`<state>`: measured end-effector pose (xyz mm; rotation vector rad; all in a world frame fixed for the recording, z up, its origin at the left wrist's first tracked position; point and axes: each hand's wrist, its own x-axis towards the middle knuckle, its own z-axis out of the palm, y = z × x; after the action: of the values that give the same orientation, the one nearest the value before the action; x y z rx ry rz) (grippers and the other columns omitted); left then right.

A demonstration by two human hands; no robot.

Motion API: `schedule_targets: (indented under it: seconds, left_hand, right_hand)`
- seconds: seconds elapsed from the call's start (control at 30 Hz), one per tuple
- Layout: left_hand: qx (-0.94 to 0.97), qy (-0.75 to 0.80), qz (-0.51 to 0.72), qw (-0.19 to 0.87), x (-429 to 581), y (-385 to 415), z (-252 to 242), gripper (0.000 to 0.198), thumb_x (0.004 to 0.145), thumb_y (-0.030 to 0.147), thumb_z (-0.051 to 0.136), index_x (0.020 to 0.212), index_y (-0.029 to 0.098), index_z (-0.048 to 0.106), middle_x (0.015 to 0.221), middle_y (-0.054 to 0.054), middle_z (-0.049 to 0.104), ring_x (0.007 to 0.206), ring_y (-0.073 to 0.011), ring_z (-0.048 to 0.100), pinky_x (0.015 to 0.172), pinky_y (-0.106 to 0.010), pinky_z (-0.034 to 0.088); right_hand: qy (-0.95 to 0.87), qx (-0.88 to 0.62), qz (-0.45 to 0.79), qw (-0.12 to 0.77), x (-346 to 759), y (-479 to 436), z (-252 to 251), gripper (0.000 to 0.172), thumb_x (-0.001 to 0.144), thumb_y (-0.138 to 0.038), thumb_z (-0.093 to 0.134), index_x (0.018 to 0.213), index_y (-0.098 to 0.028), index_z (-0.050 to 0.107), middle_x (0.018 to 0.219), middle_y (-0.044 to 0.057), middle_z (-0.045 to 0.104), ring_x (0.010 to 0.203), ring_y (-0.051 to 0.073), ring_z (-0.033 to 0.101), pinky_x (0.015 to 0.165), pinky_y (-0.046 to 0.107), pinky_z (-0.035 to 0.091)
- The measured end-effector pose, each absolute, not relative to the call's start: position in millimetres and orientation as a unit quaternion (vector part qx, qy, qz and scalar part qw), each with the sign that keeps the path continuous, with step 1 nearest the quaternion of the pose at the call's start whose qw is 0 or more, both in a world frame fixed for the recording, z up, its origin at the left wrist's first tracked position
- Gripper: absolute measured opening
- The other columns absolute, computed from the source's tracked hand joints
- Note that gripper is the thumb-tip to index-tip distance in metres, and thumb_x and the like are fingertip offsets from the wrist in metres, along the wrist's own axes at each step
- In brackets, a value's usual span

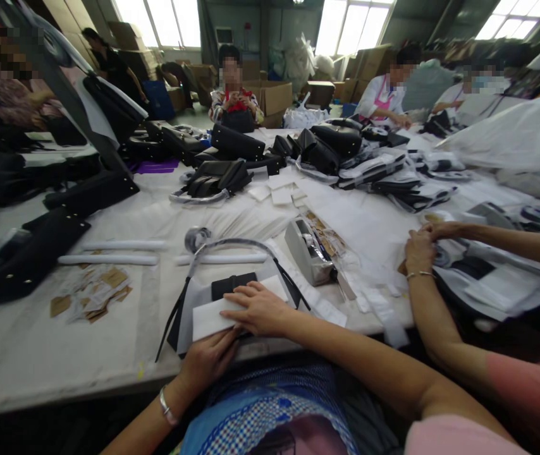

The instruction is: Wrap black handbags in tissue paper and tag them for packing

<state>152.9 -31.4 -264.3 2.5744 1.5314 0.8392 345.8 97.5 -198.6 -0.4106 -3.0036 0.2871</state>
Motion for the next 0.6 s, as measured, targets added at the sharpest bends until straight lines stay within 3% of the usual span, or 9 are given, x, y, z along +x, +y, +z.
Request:
schedule_targets:
  seconds: [0.17,0.4,0.6]
  left_hand:
    - [0.83,0.493,0.26,0.011,153,-31,-265,0.036,0.097,0.021,0.049,0.132,0.019,0.058,0.114,-0.005,0.074,0.089,-0.0193,0.073,0.08,-0.031,0.061]
    - [0.824,0.495,0.274,-0.015,153,-32,-269,0.032,0.099,0.022,0.045,0.125,0.015,0.062,0.107,-0.006,0.076,0.084,-0.0177,0.074,0.08,-0.028,0.06]
    - [0.828,0.486,0.272,-0.058,153,-30,-271,0.032,0.1,0.024,0.041,0.117,0.015,0.067,0.103,-0.006,0.077,0.083,-0.0175,0.074,0.076,-0.026,0.061]
  right_hand:
    - [-0.984,-0.132,0.102,0.062,347,94,-212,0.047,0.102,-0.041,0.045,0.148,-0.028,0.044,0.157,0.007,0.038,0.143,0.028,0.032,0.117,0.051,0.023]
    - [-0.987,-0.117,0.095,0.058,341,95,-200,0.042,0.1,-0.042,0.047,0.139,-0.028,0.053,0.149,0.008,0.049,0.135,0.029,0.043,0.109,0.051,0.035]
    - [-0.976,-0.136,0.125,0.115,347,93,-218,0.043,0.103,-0.045,0.041,0.142,-0.029,0.05,0.153,0.002,0.046,0.14,0.023,0.038,0.117,0.044,0.026]
